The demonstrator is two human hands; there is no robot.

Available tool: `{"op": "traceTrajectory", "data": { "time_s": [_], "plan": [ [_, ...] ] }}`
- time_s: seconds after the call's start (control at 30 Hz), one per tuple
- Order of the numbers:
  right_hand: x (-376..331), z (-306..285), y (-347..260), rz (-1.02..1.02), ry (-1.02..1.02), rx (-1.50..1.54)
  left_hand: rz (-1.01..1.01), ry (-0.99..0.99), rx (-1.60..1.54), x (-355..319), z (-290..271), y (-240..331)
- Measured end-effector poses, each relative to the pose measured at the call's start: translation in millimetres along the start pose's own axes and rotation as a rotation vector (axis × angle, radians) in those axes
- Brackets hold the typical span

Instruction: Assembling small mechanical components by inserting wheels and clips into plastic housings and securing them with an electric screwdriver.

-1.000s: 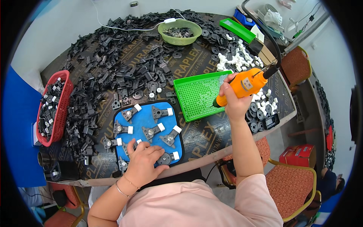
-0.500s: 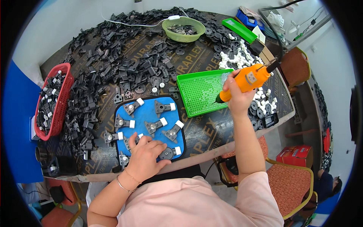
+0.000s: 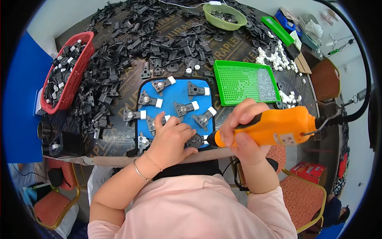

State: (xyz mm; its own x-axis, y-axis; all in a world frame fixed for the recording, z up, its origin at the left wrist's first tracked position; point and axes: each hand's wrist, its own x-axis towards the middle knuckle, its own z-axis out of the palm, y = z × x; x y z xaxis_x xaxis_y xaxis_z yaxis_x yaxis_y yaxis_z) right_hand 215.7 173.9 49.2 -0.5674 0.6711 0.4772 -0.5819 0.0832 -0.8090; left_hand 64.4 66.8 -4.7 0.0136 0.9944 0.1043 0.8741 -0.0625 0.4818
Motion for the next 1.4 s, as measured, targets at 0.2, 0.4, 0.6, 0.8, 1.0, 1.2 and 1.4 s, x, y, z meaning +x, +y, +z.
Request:
{"op": "traceTrajectory", "data": {
  "time_s": [0.2,0.4,0.6,0.8,1.0,1.2,1.4],
  "plan": [
    [-4,4,8,0.057,-0.09,-0.16,0.0,-0.002,0.005,-3,2,-3],
    [-4,3,11,0.04,-0.226,-0.281,0.012,0.02,0.005,-5,2,-2],
    [3,3,13,0.056,-0.281,-0.22,0.015,0.011,-0.004,-4,3,-2],
    [27,-19,-8,-0.025,-0.247,0.202,0.027,0.006,0.022,-2,1,-2],
    [38,-79,-18,-0.162,0.106,-0.031,0.065,0.013,0.122,-2,-7,0],
    [32,-108,-26,-0.216,0.275,-0.062,0.011,0.196,0.152,33,-32,-28],
    [37,-124,-29,-0.213,0.348,-0.15,0.052,0.132,0.192,88,-30,-23]
  ]
}}
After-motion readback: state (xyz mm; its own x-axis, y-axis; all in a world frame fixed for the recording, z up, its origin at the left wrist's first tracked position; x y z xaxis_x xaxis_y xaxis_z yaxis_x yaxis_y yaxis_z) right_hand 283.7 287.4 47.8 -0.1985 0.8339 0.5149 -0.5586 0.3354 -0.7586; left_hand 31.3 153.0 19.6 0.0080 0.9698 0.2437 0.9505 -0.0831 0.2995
